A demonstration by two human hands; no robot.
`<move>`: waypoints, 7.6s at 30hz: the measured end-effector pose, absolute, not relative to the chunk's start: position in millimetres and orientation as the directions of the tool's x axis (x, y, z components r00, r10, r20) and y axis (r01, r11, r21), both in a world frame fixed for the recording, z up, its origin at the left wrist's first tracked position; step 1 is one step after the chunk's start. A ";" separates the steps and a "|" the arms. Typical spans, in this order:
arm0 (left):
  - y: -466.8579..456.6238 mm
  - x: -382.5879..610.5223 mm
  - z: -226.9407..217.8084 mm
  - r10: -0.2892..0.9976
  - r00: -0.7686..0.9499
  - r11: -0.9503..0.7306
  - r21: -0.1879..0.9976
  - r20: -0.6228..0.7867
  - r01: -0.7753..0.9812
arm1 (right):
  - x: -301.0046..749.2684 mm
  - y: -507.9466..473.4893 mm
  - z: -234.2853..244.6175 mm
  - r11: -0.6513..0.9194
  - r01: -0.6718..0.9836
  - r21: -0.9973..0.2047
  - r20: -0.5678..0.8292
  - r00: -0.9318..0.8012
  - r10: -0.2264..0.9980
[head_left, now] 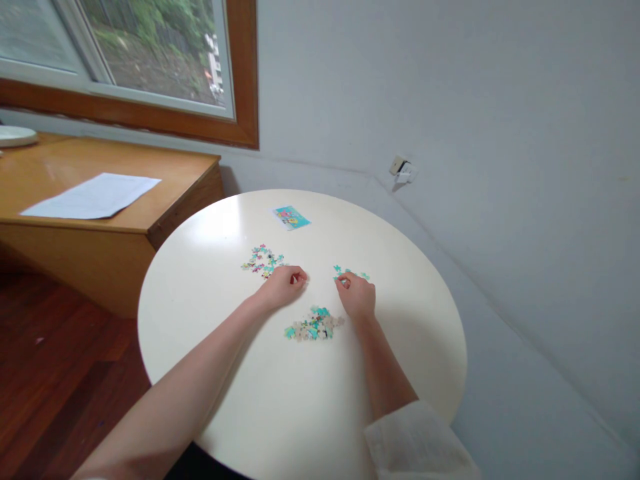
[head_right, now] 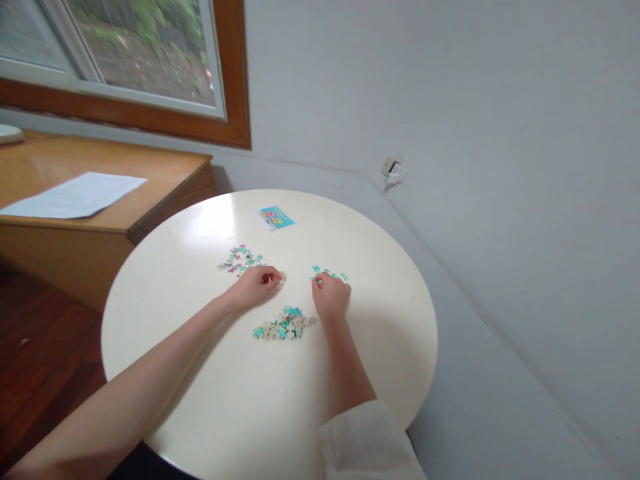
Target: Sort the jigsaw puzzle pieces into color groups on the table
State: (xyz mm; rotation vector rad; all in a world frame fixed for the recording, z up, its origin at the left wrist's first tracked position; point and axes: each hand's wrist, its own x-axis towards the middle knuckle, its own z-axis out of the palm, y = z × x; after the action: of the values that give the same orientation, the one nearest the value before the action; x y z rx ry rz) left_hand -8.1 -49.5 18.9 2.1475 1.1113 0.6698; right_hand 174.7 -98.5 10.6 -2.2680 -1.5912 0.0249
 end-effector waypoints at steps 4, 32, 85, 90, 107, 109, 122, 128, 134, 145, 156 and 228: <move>-49.6 -8.1 19.3 0.846 0.512 -0.443 0.727 0.146 0.525 | 175.2 -99.9 14.2 -0.371 0.897 -0.242 0.185 0.418 0.889; -48.3 -8.9 17.8 0.835 0.524 -0.472 0.712 0.170 0.520 | 171.3 -96.4 9.7 -0.023 0.692 -0.721 0.246 0.288 0.925; -49.0 -8.8 18.8 0.842 0.515 -0.459 0.719 0.164 0.521 | 151.4 -117.1 34.1 0.251 0.662 -0.706 -0.119 -0.460 0.880; -48.1 -8.6 16.4 0.838 0.516 -0.467 0.720 0.177 0.514 | 152.8 -116.0 32.0 0.277 0.650 -0.708 -0.103 -0.483 0.869; -48.1 -9.1 16.7 0.838 0.519 -0.462 0.723 0.167 0.513 | 151.8 -113.7 28.8 0.200 0.644 -0.738 -0.128 -0.425 0.896; -48.4 -9.2 16.8 0.840 0.516 -0.462 0.721 0.168 0.516 | 151.5 -113.7 28.8 0.197 0.642 -0.741 -0.120 -0.415 0.902; -48.2 -8.6 16.9 0.839 0.519 -0.460 0.720 0.162 0.519 | 151.9 -112.4 25.0 0.200 0.631 -0.750 -0.102 -0.409 0.907; -47.7 -9.5 17.1 0.838 0.519 -0.465 0.717 0.167 0.520 | 151.0 -113.5 27.5 0.207 0.639 -0.741 -0.090 -0.401 0.912; -48.5 -9.2 18.8 0.837 0.521 -0.468 0.714 0.169 0.521 | 150.7 -114.2 30.9 0.284 0.631 -0.722 -0.023 -0.432 0.902; -47.6 -8.7 17.6 0.831 0.529 -0.479 0.707 0.175 0.520 | 152.4 -111.3 24.6 0.194 0.602 -0.774 -0.051 -0.365 0.930; -47.3 -9.0 16.7 0.825 0.543 -0.473 0.714 0.154 0.516 | 151.6 -111.3 25.2 0.201 0.566 -0.800 -0.030 -0.371 0.928; -49.0 -8.4 18.5 0.774 0.610 -0.490 0.771 0.171 0.406 | 158.4 -96.0 8.8 0.082 0.352 -0.932 0.115 0.074 0.991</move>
State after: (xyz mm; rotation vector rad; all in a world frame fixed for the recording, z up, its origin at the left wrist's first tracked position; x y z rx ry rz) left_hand -8.4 -49.0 18.5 2.1269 0.9253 0.6682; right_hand 158.4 -96.0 8.8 -1.4276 -1.4362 0.8752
